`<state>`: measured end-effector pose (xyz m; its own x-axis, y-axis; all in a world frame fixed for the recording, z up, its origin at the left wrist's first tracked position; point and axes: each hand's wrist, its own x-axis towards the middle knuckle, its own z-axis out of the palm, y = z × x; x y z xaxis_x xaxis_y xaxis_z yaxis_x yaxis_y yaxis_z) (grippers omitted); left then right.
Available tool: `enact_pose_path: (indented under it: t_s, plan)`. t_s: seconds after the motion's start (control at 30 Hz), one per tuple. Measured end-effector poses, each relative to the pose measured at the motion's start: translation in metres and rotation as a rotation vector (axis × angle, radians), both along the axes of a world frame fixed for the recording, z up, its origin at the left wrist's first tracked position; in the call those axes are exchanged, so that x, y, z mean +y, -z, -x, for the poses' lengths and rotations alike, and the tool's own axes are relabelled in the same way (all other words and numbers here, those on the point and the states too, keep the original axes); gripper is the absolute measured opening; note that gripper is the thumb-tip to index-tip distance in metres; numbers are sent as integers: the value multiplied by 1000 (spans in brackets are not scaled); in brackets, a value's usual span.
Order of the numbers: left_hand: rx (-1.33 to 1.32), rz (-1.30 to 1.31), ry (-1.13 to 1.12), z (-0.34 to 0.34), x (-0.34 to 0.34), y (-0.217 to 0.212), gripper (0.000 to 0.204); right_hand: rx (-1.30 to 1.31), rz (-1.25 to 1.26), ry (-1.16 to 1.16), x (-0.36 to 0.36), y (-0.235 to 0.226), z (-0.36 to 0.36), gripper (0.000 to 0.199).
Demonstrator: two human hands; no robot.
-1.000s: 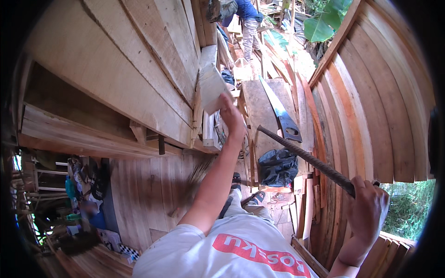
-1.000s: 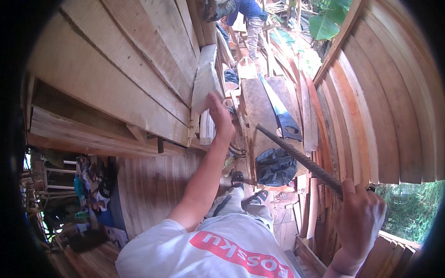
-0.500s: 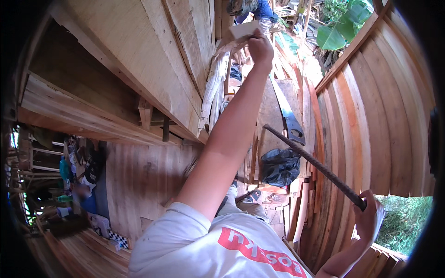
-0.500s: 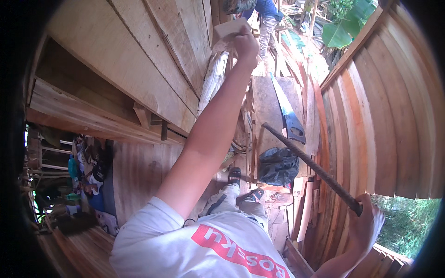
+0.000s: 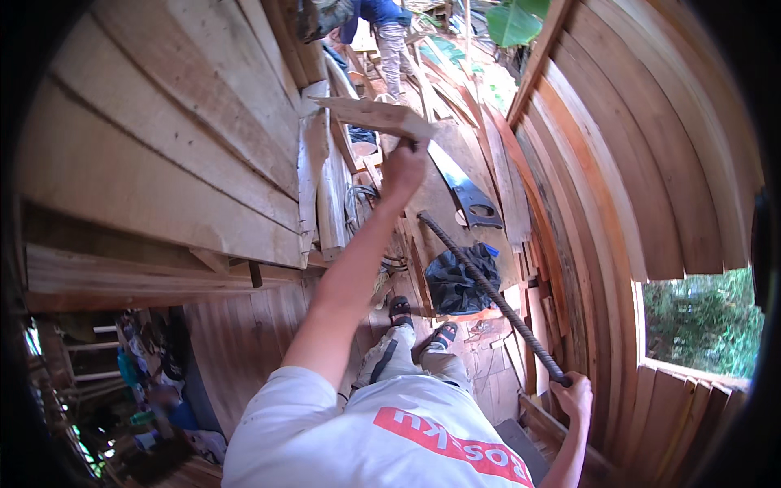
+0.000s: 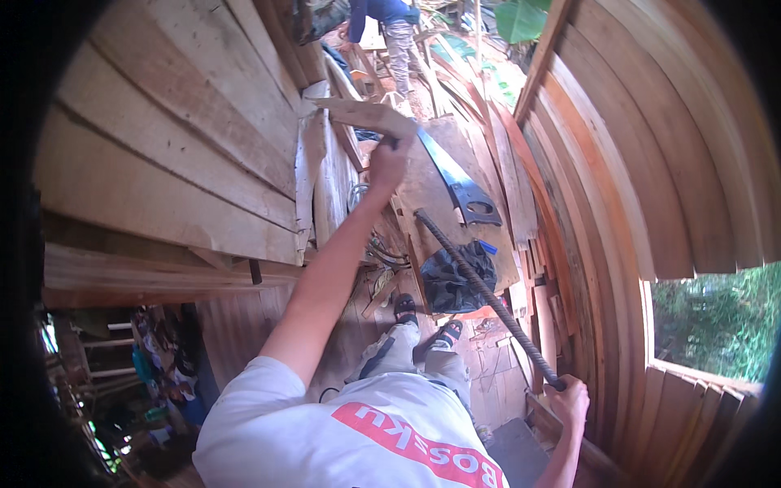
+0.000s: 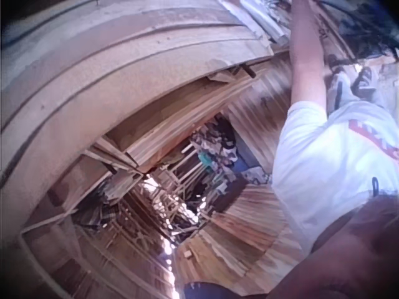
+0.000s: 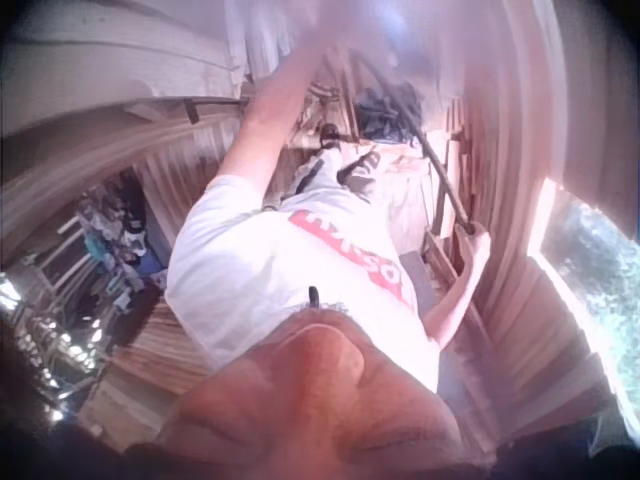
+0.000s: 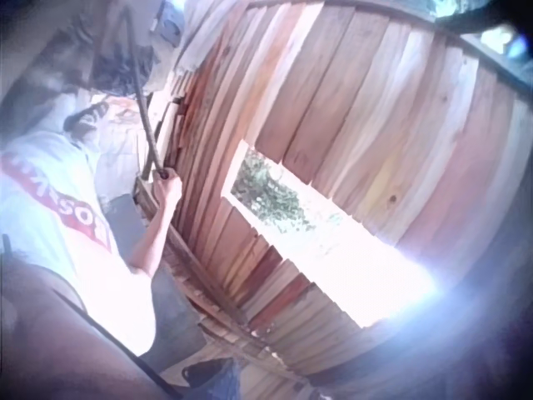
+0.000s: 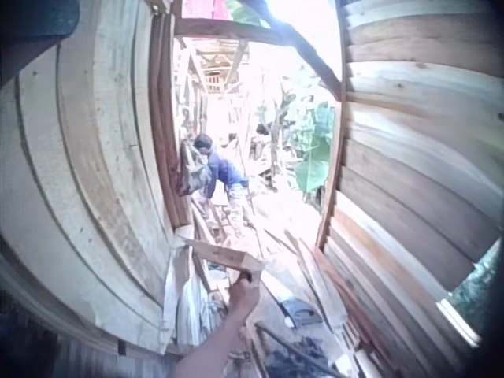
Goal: The person uses a metal rebar to pry apart wooden planks and beams in a wooden structure. They then use a hammer to strike and break the wood further. The person removes loose pieces of wood and debris from the area.
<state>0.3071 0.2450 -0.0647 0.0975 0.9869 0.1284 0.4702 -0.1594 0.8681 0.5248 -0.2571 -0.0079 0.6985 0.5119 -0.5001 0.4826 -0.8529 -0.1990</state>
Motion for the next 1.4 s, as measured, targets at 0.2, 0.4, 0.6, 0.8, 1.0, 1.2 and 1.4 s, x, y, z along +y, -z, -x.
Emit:
enact_pose_path:
  t_s: [0.2,0.4,0.6,0.8,1.0,1.2,1.4]
  plan:
    - [-287,-207,-117,64,-17,-60,55,350,166,-75,-38,65,24,44]
    - [-579,178,-153,130,-76,-106,38,359,-3,-135,-35,48,47,35]
    - [-783,325,-218,171,-145,-99,33,251,-91,-264,5,46,7,35]
    - [-778,249,-298,198,-221,-116,32,107,-169,-343,84,98,-29,31]
    - [-412,135,-428,215,-283,-125,25,93,-271,-357,137,165,-45,31]
    - [-589,148,-515,250,-322,-129,21,134,-207,-370,157,275,-50,29]
    - [-732,175,-437,256,-350,-143,30,166,-236,-401,143,330,-34,32]
